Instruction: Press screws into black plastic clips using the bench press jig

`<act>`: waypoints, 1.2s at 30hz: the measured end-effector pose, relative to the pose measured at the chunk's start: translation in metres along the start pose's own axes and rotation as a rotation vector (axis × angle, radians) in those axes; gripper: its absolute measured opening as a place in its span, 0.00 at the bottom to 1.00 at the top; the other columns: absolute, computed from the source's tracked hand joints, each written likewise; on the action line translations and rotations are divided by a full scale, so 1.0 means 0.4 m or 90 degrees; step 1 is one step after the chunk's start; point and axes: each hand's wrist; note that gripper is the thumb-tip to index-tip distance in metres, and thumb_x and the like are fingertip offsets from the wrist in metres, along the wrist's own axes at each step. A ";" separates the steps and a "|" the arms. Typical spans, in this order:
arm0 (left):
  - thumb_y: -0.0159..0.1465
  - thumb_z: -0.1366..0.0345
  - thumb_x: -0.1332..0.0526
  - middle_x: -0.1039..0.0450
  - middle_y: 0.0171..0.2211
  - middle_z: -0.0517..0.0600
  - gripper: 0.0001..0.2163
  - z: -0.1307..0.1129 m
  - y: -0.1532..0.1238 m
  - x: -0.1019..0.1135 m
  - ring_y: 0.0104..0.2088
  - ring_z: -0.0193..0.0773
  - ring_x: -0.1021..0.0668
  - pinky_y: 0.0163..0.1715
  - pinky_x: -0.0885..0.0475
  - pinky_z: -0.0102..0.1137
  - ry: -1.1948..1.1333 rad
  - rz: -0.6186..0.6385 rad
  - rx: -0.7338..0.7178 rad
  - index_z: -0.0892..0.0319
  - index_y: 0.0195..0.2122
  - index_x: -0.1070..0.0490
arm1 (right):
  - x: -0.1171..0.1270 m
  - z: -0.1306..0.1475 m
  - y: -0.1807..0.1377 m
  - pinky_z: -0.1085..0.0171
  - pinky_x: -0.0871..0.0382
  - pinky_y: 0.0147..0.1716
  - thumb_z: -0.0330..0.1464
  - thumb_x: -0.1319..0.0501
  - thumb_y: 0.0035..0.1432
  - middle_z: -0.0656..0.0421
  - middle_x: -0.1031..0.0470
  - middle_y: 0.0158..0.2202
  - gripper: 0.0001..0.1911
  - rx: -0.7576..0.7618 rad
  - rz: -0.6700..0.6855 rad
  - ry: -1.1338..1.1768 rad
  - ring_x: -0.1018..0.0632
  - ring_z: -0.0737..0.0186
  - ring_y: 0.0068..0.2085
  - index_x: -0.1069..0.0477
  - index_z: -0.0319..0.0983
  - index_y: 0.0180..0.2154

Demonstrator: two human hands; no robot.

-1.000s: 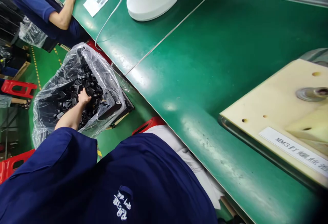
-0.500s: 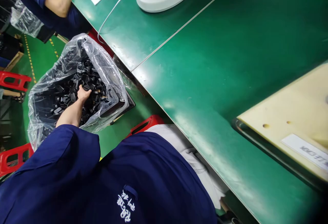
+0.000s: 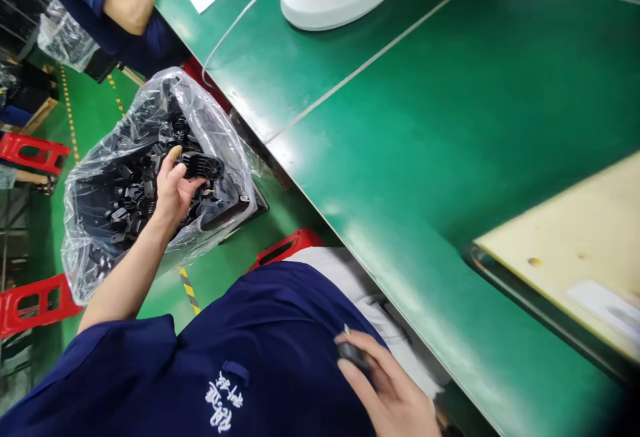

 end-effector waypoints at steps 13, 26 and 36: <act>0.55 0.54 0.30 0.24 0.44 0.53 0.32 -0.127 -0.451 -0.257 0.42 0.40 0.20 0.42 0.22 0.32 -0.208 0.548 -0.093 0.50 0.60 0.35 | -0.047 0.144 0.021 0.64 0.24 0.38 0.24 0.37 0.58 0.56 0.25 0.44 0.21 0.359 -0.199 0.265 0.22 0.63 0.41 0.29 0.49 0.51; 0.56 0.57 0.31 0.25 0.48 0.53 0.33 -0.134 -0.538 -0.253 0.49 0.43 0.21 0.45 0.22 0.35 -0.139 0.604 -0.176 0.47 0.62 0.38 | -0.052 0.113 -0.001 0.64 0.26 0.36 0.44 0.34 0.56 0.58 0.26 0.36 0.19 0.162 -0.383 0.376 0.25 0.64 0.34 0.32 0.41 0.45; 0.60 0.68 0.35 0.29 0.55 0.55 0.35 -0.151 -0.626 -0.326 0.56 0.42 0.25 0.58 0.27 0.36 -0.251 0.793 -0.307 0.51 0.67 0.47 | 0.030 0.163 -0.056 0.56 0.23 0.42 0.56 0.36 0.52 0.56 0.27 0.39 0.27 0.157 -0.472 0.585 0.22 0.57 0.41 0.34 0.44 0.44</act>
Point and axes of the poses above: each hand's wrist, its own y-axis towards the middle knuckle, its own x-axis out of the back of the hand, z = x × y
